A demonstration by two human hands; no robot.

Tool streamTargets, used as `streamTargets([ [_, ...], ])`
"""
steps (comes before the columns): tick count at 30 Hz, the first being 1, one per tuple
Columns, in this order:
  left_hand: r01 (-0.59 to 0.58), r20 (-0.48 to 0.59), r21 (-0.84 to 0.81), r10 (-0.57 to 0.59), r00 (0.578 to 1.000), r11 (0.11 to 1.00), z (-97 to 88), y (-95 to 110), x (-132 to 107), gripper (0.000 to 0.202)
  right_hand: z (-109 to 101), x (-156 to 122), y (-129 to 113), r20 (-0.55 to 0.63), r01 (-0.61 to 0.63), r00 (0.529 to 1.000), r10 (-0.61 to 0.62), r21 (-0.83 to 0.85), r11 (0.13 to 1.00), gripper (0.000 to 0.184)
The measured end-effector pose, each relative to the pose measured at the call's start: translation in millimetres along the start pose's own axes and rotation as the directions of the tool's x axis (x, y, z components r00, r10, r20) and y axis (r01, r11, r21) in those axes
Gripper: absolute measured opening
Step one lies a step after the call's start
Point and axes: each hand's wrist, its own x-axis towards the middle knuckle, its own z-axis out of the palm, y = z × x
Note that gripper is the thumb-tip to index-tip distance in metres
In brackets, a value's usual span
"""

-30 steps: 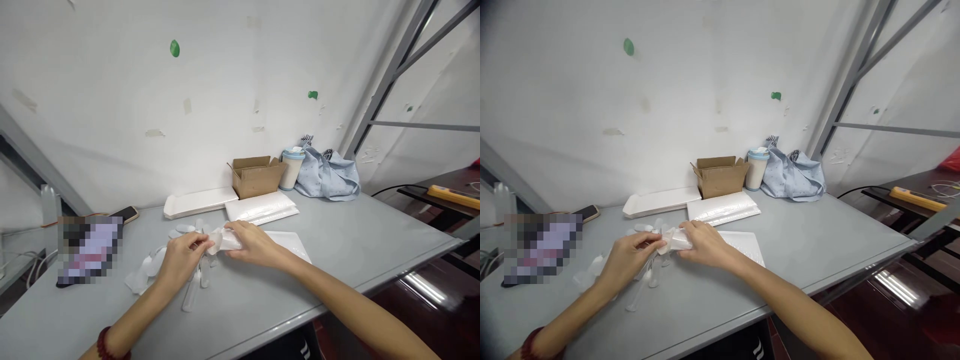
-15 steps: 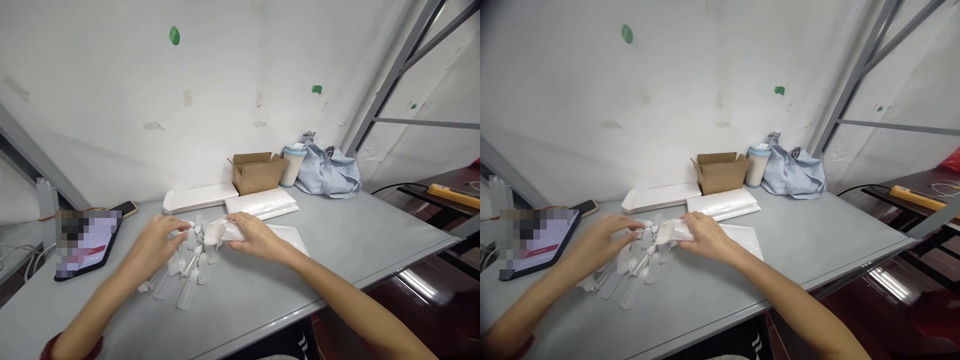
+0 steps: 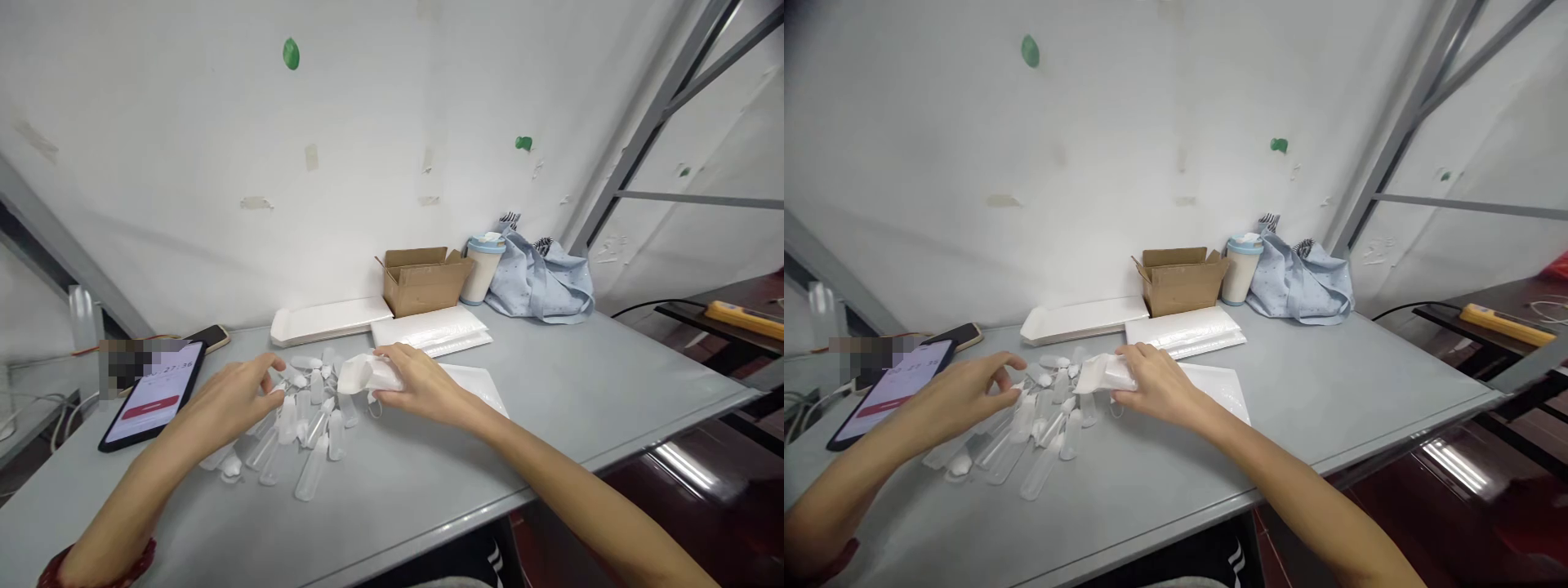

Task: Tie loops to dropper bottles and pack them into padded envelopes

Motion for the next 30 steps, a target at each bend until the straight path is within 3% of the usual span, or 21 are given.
streamTargets([
  [3, 0.014, -0.129, -0.23, -0.045, 0.991, 0.973, -5.4, 20.2, -2.3, 0.034, 0.3, 0.5, 0.2, 0.0, 0.007, 1.0, -0.007, 0.004, 1.0, 0.048],
  [6, -0.056, -0.245, -0.565, -0.102, 0.964, 0.823, -3.9, 41.3, -6.3, 0.033, 1.2, 0.9, 0.3, -0.014, 0.02, 1.0, -0.02, 0.011, 1.0, 0.048],
  [8, -0.106, -0.267, -0.676, -0.109, 0.957, 0.73, 1.0, 51.4, -9.3, 0.03, 1.6, 0.9, -0.1, -0.021, 0.03, 0.999, -0.03, 0.014, 0.999, 0.048],
  [10, -0.122, -0.252, -0.687, -0.078, 0.964, 0.717, 7.2, 57.3, -11.7, 0.028, 1.2, 0.9, -1.2, -0.03, 0.041, 0.999, -0.04, 0.021, 0.999, 0.048],
  [17, -0.185, -0.135, -0.568, 0.131, 0.982, 0.802, 28.4, 61.2, -11.4, 0.017, -0.7, -1.3, -6.6, -0.022, 0.06, 0.998, -0.059, 0.037, 0.998, 0.05],
  [22, -0.333, -0.214, -0.437, 0.262, 0.941, 0.836, 42.5, 62.4, -10.3, 0.015, 3.7, -3.3, -8.4, 0.001, 0.099, 0.995, -0.099, 0.01, 0.995, 0.05],
  [25, -0.342, -0.233, -0.392, 0.268, 0.935, 0.854, 43.2, 63.8, -11.4, 0.017, 5.1, -3.5, -10.1, 0.016, 0.105, 0.994, -0.105, 0.005, 0.994, 0.049],
  [30, -0.295, -0.189, -0.45, 0.233, 0.954, 0.843, 38.0, 64.2, -14.1, 0.02, 2.1, -2.1, -8.9, 0.0, 0.111, 0.994, -0.111, -0.012, 0.994, 0.047],
])
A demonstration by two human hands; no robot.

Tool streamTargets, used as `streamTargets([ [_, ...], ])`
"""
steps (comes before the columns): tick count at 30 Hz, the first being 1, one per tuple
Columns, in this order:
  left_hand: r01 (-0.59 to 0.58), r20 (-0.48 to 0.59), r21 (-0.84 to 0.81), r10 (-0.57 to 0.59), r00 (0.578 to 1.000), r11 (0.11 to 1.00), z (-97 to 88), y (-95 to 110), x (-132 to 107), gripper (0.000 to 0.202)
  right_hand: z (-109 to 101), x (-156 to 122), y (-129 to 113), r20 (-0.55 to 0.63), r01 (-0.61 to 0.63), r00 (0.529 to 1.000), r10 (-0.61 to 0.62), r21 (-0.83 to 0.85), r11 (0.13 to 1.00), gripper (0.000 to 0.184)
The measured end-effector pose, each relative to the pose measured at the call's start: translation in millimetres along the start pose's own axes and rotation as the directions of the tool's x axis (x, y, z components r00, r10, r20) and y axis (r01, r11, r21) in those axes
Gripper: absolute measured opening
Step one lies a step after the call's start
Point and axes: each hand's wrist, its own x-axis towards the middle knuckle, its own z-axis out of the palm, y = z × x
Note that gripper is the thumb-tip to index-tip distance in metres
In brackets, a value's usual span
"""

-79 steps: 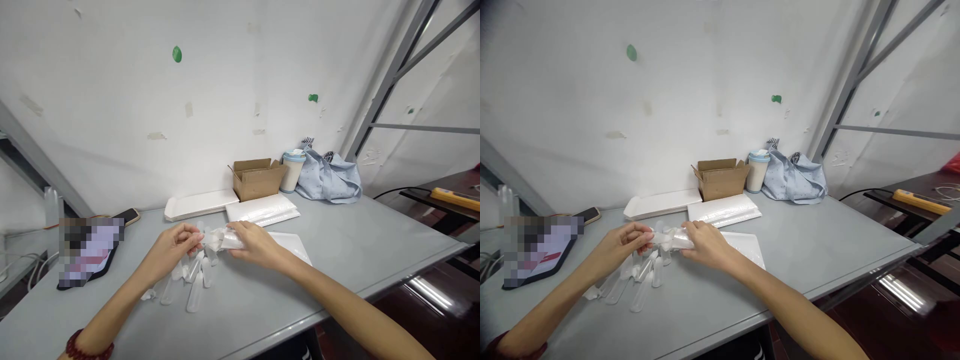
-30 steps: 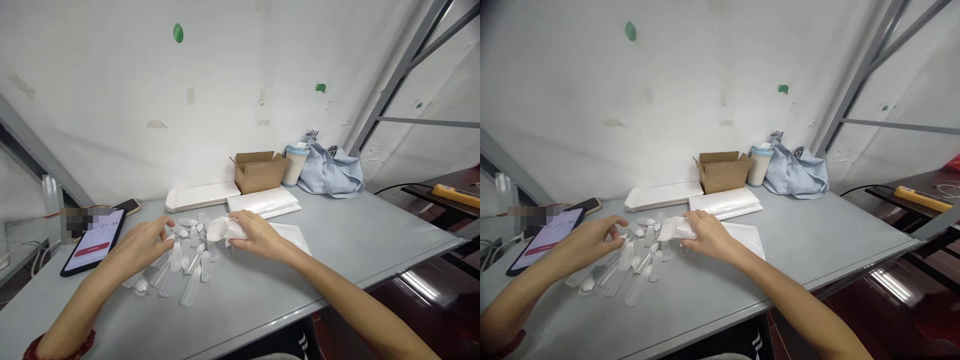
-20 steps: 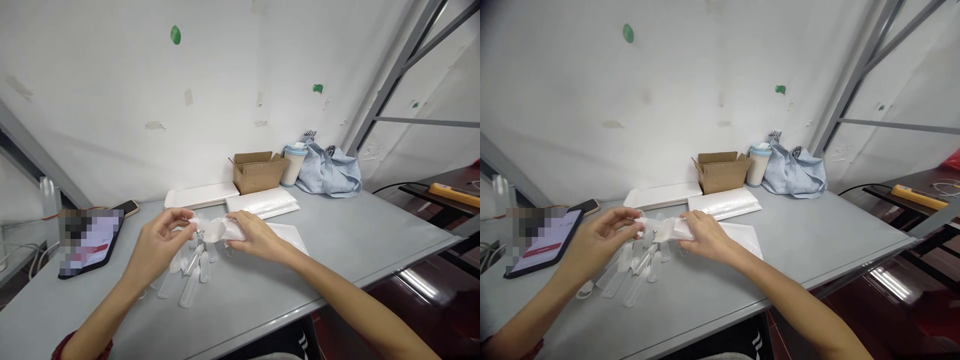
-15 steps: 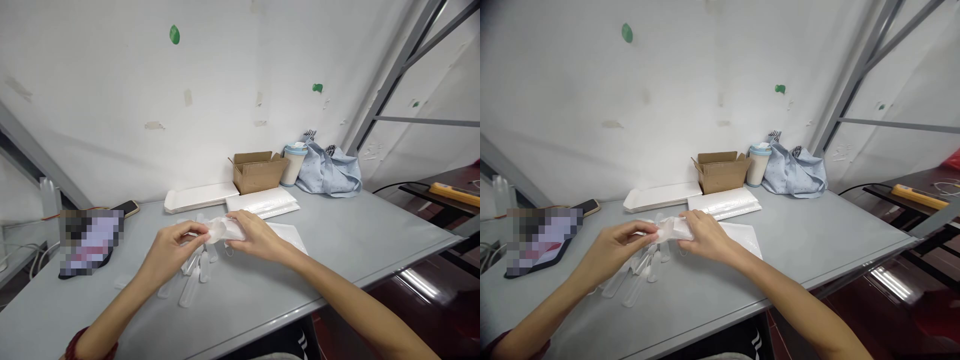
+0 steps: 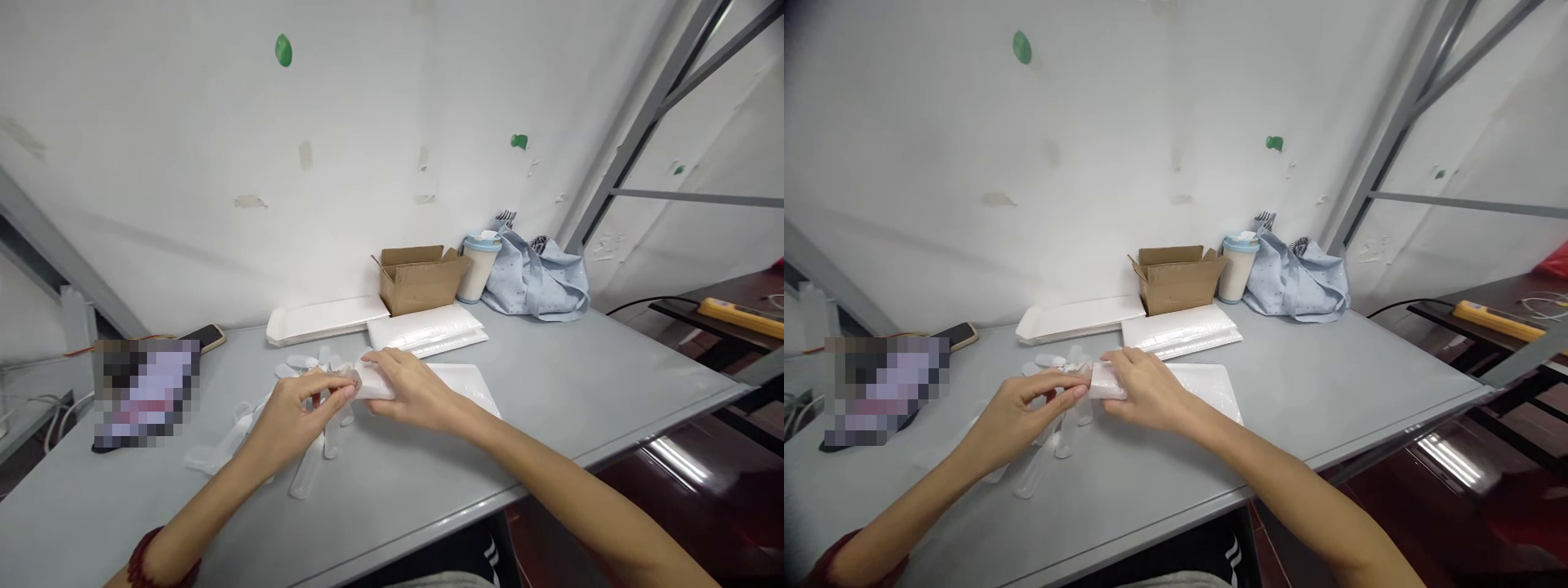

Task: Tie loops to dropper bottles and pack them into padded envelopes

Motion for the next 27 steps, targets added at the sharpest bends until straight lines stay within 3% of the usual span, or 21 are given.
streamTargets([
  [3, -0.004, -0.141, -0.027, 0.0, 0.99, 1.0, -1.6, 0.3, -1.0, 0.021, -4.2, 2.2, 6.2, -0.086, -0.014, 0.996, 0.013, -0.011, 1.0, 0.045],
  [5, -0.024, -0.258, 0.027, 0.03, 0.966, 0.999, -1.6, -0.5, -1.5, 0.021, -7.0, 4.0, 11.3, -0.169, -0.042, 0.985, 0.037, -0.026, 0.999, 0.045],
  [7, -0.07, -0.305, 0.113, 0.102, 0.947, 0.991, 0.0, -2.2, -2.1, 0.019, -9.0, 5.5, 15.7, -0.235, -0.075, 0.97, 0.064, -0.039, 0.996, 0.045],
  [9, -0.16, -0.217, 0.182, 0.199, 0.956, 0.97, 3.8, -4.2, -3.0, 0.018, -9.7, 6.4, 18.4, -0.269, -0.091, 0.96, 0.076, -0.045, 0.995, 0.045],
  [12, -0.323, 0.063, 0.246, 0.317, 0.946, 0.914, 13.8, -6.4, -4.8, 0.022, -8.7, 6.8, 19.7, -0.291, -0.095, 0.954, 0.078, -0.046, 0.994, 0.046],
  [16, -0.358, 0.286, 0.367, 0.262, 0.922, 0.858, 28.5, -5.6, -6.6, 0.027, -6.1, 6.0, 18.7, -0.284, -0.093, 0.956, 0.077, -0.046, 0.995, 0.044],
  [20, -0.336, 0.334, 0.436, 0.196, 0.922, 0.835, 35.8, -3.7, -6.8, 0.027, -4.4, 5.2, 17.3, -0.255, -0.078, 0.965, 0.061, -0.057, 0.995, 0.043],
  [27, -0.355, 0.302, 0.402, 0.244, 0.922, 0.844, 35.2, -8.6, -6.5, 0.021, -4.4, 6.3, 18.6, -0.242, -0.08, 0.968, 0.065, -0.054, 0.995, 0.045],
])
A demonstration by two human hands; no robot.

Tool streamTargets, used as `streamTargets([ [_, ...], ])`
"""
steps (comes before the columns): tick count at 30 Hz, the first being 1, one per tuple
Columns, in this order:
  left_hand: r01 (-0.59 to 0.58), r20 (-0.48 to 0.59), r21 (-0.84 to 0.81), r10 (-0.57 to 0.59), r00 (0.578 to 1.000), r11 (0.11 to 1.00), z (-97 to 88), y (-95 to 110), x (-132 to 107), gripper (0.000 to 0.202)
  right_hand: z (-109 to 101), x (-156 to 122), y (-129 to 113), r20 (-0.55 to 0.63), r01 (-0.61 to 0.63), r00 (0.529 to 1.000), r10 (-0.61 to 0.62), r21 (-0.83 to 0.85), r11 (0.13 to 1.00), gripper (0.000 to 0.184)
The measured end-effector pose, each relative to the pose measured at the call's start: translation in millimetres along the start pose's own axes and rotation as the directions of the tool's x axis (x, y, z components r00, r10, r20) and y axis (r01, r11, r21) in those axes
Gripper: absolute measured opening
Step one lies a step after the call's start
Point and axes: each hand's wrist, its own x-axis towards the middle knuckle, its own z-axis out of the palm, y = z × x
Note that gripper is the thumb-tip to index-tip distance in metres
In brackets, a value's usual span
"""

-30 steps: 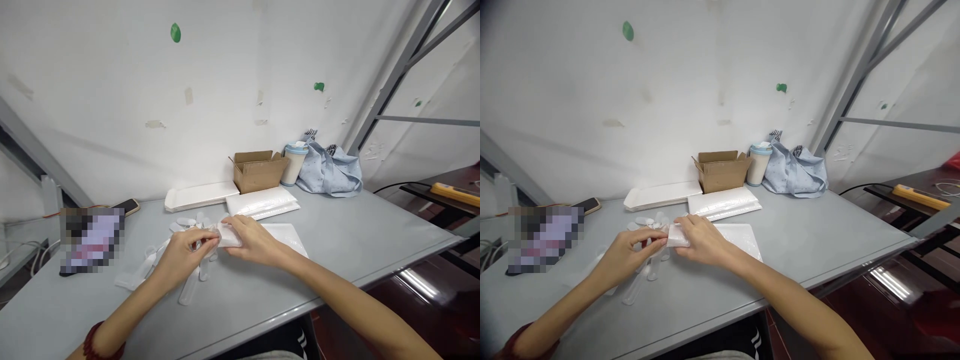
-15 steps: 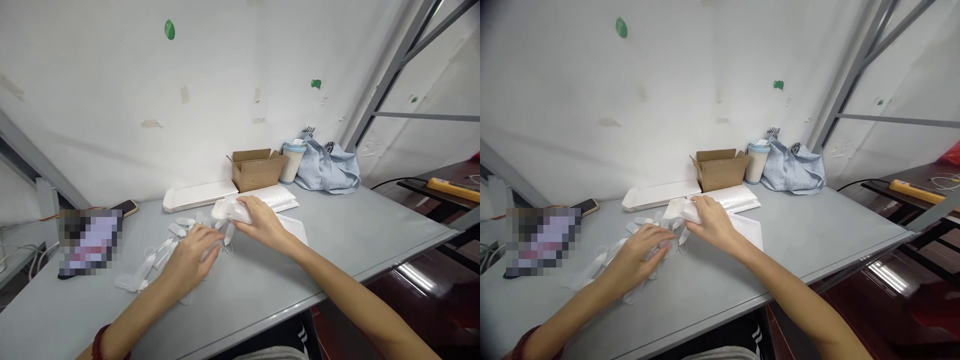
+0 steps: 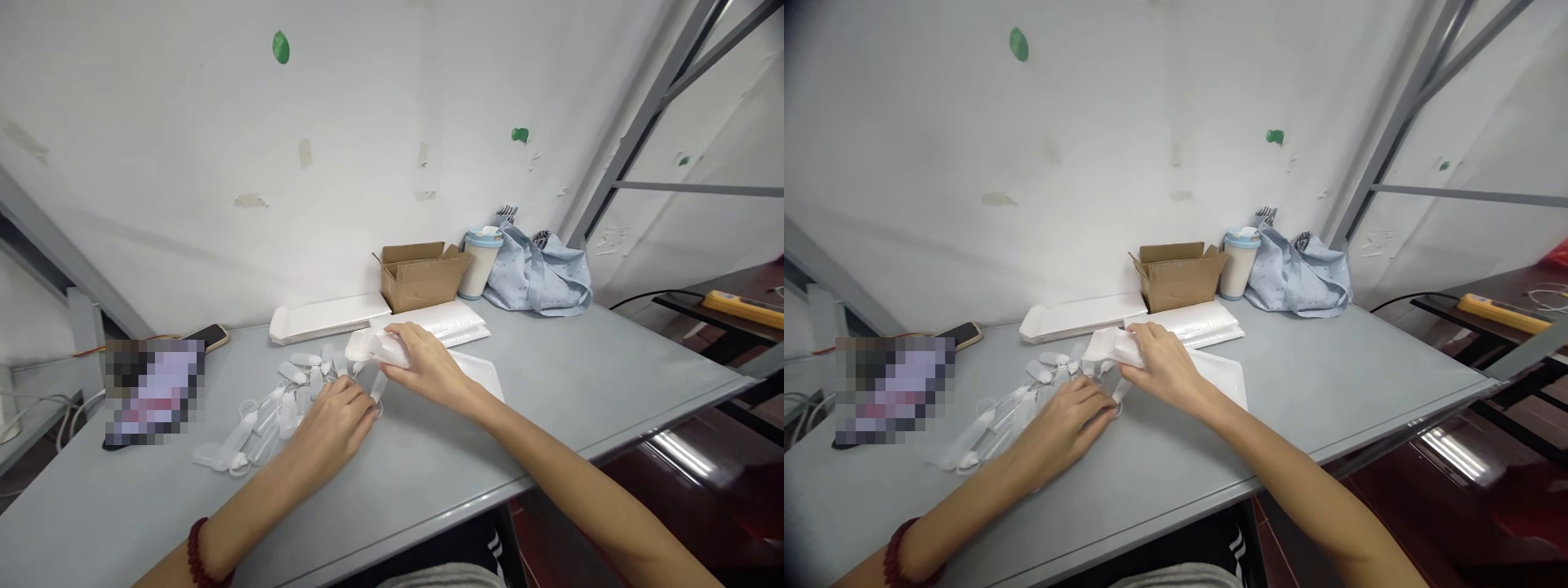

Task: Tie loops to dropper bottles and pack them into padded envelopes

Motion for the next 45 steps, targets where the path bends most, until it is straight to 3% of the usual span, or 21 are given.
streamTargets([
  [7, 0.005, 0.025, 0.027, -0.005, 1.0, 1.0, 1.1, 2.9, -2.8, 0.017, 0.4, -1.8, -2.4, 0.03, -0.003, 1.0, 0.004, -0.002, 1.0, 0.044],
  [12, 0.028, -0.057, 0.105, -0.022, 0.998, 0.994, 6.1, 8.3, -2.7, 0.012, 0.7, -2.7, -4.7, 0.044, 0.001, 0.999, 0.0, -0.012, 1.0, 0.043],
  [17, -0.127, -0.049, 0.173, 0.137, 0.989, 0.977, 13.7, 5.0, -3.0, 0.042, 0.3, -2.3, -5.3, 0.061, -0.006, 0.998, 0.007, -0.02, 1.0, 0.043],
  [21, -0.183, 0.02, 0.231, 0.184, 0.983, 0.956, 17.1, 2.2, -0.8, 0.063, 1.3, -2.0, -3.7, 0.048, 0.004, 0.999, -0.003, -0.013, 1.0, 0.044],
  [28, -0.192, 0.075, 0.302, 0.178, 0.981, 0.934, 12.8, 2.4, 11.9, 0.023, 2.1, -2.0, -2.6, 0.042, 0.006, 0.999, -0.005, -0.019, 1.0, 0.045],
  [30, -0.237, 0.018, 0.233, 0.239, 0.971, 0.943, 10.8, 2.2, 10.6, 0.022, 1.0, -2.0, -3.0, 0.044, 0.005, 0.999, -0.005, -0.012, 1.0, 0.045],
  [32, -0.301, -0.109, 0.15, 0.319, 0.942, 0.942, 6.0, 2.3, 6.0, 0.023, -0.3, -1.9, -3.2, 0.043, 0.006, 0.999, -0.006, -0.004, 1.0, 0.045],
  [35, -0.385, -0.399, 0.105, 0.393, 0.828, 0.917, -9.8, 3.6, -4.1, 0.019, -1.5, -1.4, -2.4, 0.041, -0.005, 0.999, 0.005, 0.001, 1.0, 0.047],
  [36, -0.371, -0.504, 0.098, 0.368, 0.781, 0.923, -16.9, 4.0, -7.3, 0.018, -1.6, -1.1, -1.8, 0.042, -0.014, 0.999, 0.014, 0.0, 1.0, 0.047],
  [37, -0.295, -0.587, 0.066, 0.276, 0.761, 0.953, -24.4, 4.0, -9.8, 0.018, -1.5, -0.9, -1.3, 0.044, -0.021, 0.999, 0.021, -0.002, 1.0, 0.047],
  [38, -0.184, -0.672, 0.003, 0.138, 0.728, 0.983, -31.6, 3.6, -11.5, 0.016, -1.3, -0.8, -1.0, 0.046, -0.024, 0.999, 0.025, -0.004, 1.0, 0.047],
  [40, 0.057, -0.762, -0.249, -0.232, 0.604, 0.967, -43.3, 0.8, -11.9, 0.008, -0.9, -0.9, -1.3, 0.053, -0.025, 0.998, 0.025, -0.007, 1.0, 0.046],
  [41, 0.13, -0.738, -0.389, -0.393, 0.549, 0.912, -47.3, -1.6, -10.9, 0.004, -0.8, -1.3, -2.0, 0.06, -0.023, 0.998, 0.024, -0.008, 1.0, 0.046],
  [42, 0.167, -0.679, -0.514, -0.518, 0.521, 0.842, -49.9, -4.5, -9.2, 0.004, -0.9, -1.8, -3.2, 0.066, -0.023, 0.998, 0.023, -0.011, 1.0, 0.046],
  [45, 0.144, -0.491, -0.736, -0.668, 0.559, 0.661, -51.0, -12.8, -3.9, 0.01, -2.0, -4.1, -8.1, 0.078, -0.007, 0.997, 0.006, 0.007, 1.0, 0.046],
])
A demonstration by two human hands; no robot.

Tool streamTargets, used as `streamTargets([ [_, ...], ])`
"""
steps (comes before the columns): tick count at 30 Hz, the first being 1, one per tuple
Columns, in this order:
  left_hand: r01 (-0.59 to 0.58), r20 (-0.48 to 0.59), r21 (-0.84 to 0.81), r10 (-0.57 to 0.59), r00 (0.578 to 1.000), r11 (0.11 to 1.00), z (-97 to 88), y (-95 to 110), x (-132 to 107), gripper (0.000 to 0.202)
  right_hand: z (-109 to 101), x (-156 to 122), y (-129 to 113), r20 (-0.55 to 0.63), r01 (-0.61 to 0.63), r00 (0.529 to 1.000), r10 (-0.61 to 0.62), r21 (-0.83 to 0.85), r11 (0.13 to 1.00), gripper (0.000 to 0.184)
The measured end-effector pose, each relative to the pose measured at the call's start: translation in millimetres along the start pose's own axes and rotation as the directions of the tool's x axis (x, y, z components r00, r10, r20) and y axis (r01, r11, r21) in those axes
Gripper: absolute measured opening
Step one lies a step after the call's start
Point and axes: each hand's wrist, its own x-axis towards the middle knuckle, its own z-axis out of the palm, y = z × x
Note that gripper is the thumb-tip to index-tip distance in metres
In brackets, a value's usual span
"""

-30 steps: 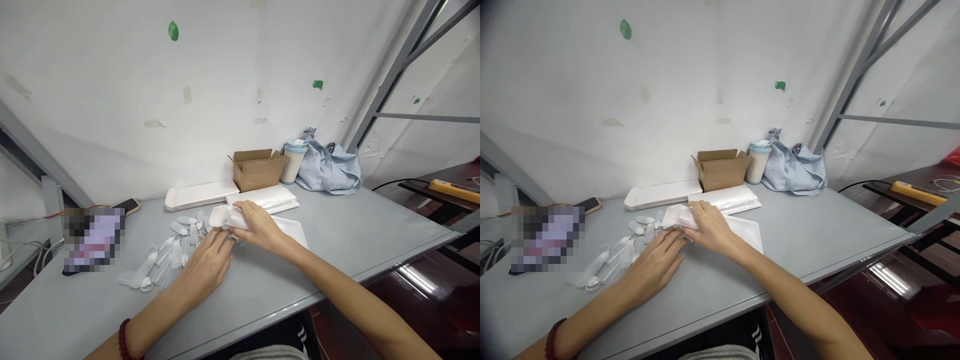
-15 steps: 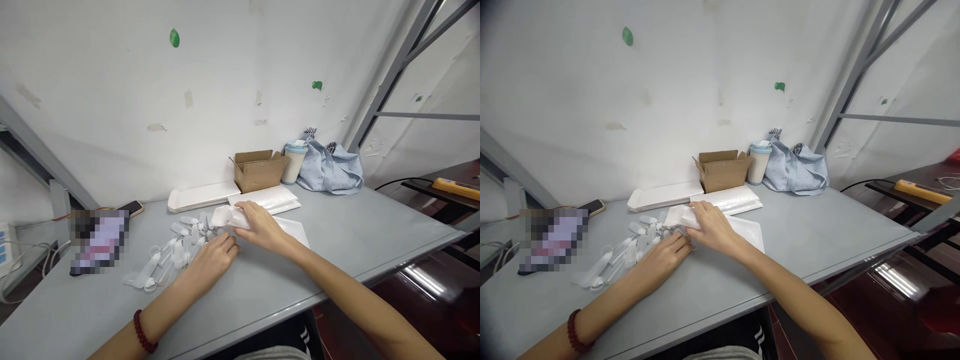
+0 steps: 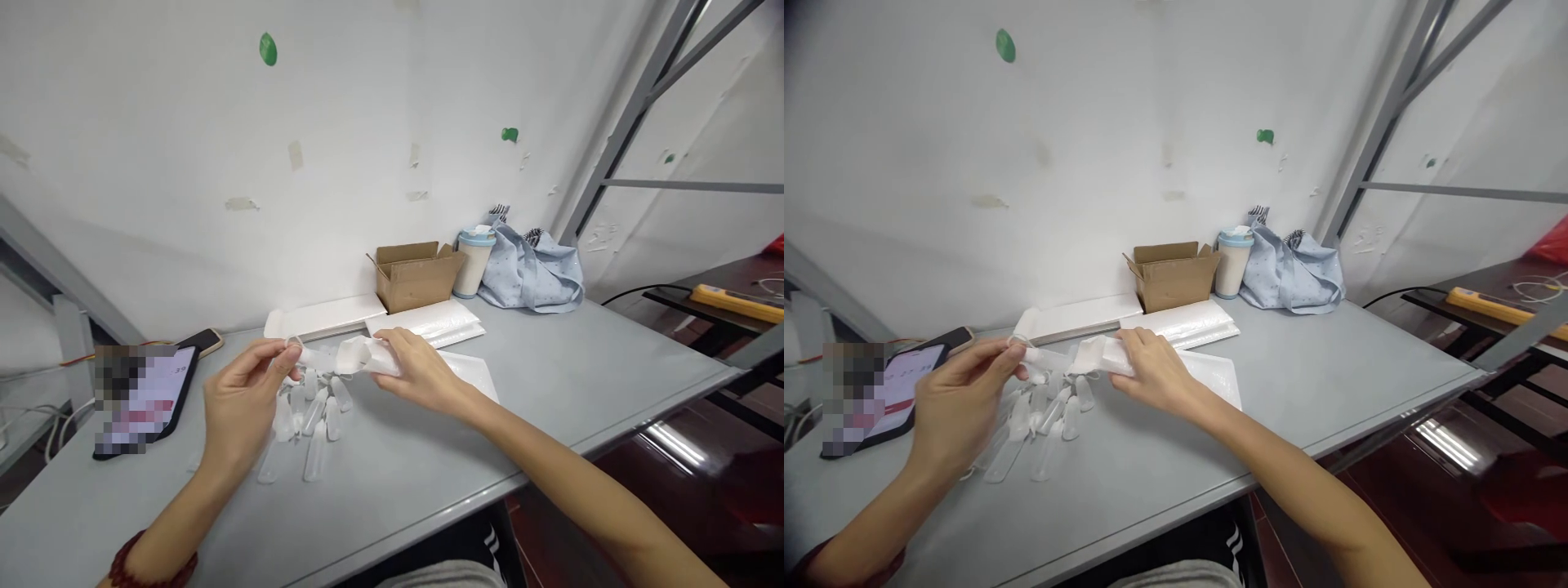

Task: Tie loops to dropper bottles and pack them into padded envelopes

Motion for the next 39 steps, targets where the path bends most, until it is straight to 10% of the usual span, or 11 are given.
streamTargets([
  [7, 0.165, 0.205, 0.092, -0.181, 0.962, 0.982, 5.9, -5.0, -0.3, 0.019, -3.0, -3.1, -7.1, 0.014, 0.06, 0.998, -0.061, 0.088, 0.994, 0.044],
  [18, -0.161, 0.472, 0.338, -0.019, 0.882, 0.927, 6.2, -18.7, 2.4, 0.026, -0.9, -4.1, -5.9, 0.02, 0.163, 0.986, -0.164, 0.055, 0.985, 0.047],
  [24, -0.39, 0.802, 0.199, 0.079, 0.591, 0.899, 7.7, -15.5, -3.7, 0.027, 9.1, -9.5, -6.1, 0.15, 0.294, 0.939, -0.309, 0.111, 0.949, 0.05],
  [27, -0.507, 0.831, 0.108, 0.203, 0.518, 0.855, 13.5, -15.4, -11.5, 0.035, 14.7, -11.4, -6.1, 0.212, 0.361, 0.902, -0.376, 0.105, 0.927, 0.049],
  [33, -0.556, 0.719, 0.137, 0.304, 0.625, 0.82, 13.7, -13.6, -12.6, 0.025, 9.0, -10.5, -8.3, 0.154, 0.346, 0.918, -0.365, 0.137, 0.928, 0.049],
  [39, -0.264, 0.624, 0.249, 0.054, 0.779, 0.932, 3.8, -7.9, -3.4, 0.028, 0.3, -8.8, -8.7, 0.075, 0.332, 0.934, -0.348, 0.174, 0.927, 0.047],
])
